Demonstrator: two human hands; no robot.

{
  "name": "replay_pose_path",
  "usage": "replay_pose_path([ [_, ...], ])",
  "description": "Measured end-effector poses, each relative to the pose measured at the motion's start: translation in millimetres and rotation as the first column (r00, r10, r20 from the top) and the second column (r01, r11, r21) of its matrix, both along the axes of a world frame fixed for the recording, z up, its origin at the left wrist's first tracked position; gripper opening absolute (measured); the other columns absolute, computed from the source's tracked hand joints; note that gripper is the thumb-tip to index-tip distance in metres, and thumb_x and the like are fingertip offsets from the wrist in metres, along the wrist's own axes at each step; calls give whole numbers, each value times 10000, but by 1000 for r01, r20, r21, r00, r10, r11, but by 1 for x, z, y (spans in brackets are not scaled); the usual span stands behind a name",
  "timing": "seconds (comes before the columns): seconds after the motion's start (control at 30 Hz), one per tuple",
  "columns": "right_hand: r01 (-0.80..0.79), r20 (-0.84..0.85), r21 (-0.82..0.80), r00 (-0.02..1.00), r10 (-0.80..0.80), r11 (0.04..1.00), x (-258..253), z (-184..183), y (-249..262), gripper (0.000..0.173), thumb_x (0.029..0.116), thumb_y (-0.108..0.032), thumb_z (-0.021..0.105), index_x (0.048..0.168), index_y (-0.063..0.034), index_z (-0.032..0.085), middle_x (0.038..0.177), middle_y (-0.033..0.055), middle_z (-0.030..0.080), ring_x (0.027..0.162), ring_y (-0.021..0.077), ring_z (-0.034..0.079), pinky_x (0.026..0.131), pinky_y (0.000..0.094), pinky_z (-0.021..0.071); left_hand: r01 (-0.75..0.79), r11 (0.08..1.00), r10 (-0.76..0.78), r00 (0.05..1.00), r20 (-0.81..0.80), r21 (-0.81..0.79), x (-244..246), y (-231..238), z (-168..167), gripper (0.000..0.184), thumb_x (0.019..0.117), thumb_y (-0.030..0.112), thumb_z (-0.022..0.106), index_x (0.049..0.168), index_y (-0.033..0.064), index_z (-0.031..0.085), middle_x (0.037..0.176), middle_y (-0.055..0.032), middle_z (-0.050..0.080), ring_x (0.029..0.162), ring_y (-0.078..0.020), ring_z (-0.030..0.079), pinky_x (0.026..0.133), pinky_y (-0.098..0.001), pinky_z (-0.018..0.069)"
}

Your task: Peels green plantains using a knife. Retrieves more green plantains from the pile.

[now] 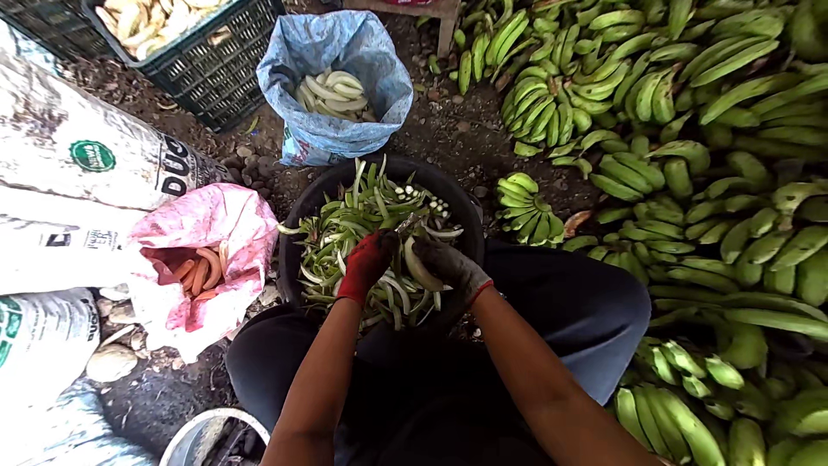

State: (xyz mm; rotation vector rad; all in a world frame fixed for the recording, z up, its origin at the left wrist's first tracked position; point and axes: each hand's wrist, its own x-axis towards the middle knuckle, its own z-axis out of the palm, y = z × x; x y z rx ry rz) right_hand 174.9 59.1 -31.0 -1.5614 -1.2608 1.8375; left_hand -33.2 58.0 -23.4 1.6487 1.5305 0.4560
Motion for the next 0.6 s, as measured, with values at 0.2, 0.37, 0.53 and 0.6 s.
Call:
replay_pose_path([
  [0.2,496,-379,-257,738,-558,830,2,7,6,483,1077,-528,317,1114,-129,586,798,18,632,649,116,609,570,299,541,200,953,-174,976,-129,228,29,-18,5,489,1037,457,472,1430,191,590,1198,-189,674,1032,-390,670,846,-615,523],
  [0.37,520,-469,-296,651,-596,801,6,22,6,426,1090,-437,309,1055,-126,598,785,-3,617,648,82,604,575,252,535,270,871,-204,959,-197,410,32,-32,3,510,956,422,643,1404,177,626,1216,-222,666,1097,-456,638,896,-659,475],
  [0.53,523,-449,-313,654,-608,793,-9,18,1,373,1075,-456,377,1126,-149,582,840,9,628,704,105,616,611,293,546,170,926,-99,971,-217,337,35,-24,6,490,970,366,649,1433,213,604,1274,-214,651,1123,-447,629,903,-639,477],
  [0.6,531,-341,-126,770,-540,838,-19,12,-4,403,1082,-481,380,1194,-148,578,864,11,626,714,108,608,628,314,549,75,967,-34,985,-168,245,33,-17,3,458,1018,357,582,1443,186,593,1269,-229,645,1070,-444,646,866,-642,499],
])
